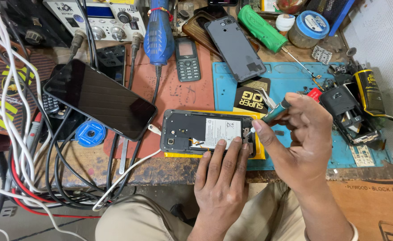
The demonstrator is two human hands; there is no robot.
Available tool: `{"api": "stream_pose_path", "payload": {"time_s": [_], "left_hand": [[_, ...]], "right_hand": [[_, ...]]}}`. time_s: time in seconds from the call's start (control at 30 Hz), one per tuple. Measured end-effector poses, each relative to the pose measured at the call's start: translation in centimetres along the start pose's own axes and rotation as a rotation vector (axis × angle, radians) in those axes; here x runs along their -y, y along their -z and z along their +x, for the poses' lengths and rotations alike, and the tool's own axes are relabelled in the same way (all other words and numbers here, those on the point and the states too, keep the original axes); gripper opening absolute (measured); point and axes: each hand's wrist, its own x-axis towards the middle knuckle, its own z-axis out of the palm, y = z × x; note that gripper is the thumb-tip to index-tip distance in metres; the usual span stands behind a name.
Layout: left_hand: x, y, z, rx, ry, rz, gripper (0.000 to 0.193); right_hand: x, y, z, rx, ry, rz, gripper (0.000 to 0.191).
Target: The person uses a plastic prying tool to separate the back cover from a smartphone, then places the phone on a yellow pad. They use a screwdriver to remove several screws from the internal frame, then set the screwdriver down and pick up the phone to inspect the edges.
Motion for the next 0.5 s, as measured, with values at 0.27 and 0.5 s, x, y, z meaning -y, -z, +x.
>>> {"api": "stream_pose_path", "payload": {"time_s": [0.27, 0.5], "left_hand": [[-0.01, -0.07, -0.1, -0.001, 0.005, -0.015, 0.044], [0.03, -0.11, -0.12, 0.011, 0.001, -0.022, 0.048]], "right_hand": [[0.14, 0.05, 0.26, 0.032, 0.016, 0.025, 0.065], [0.36, -0.45, 0.79, -0.012, 0.123, -0.167, 0.068]]}}
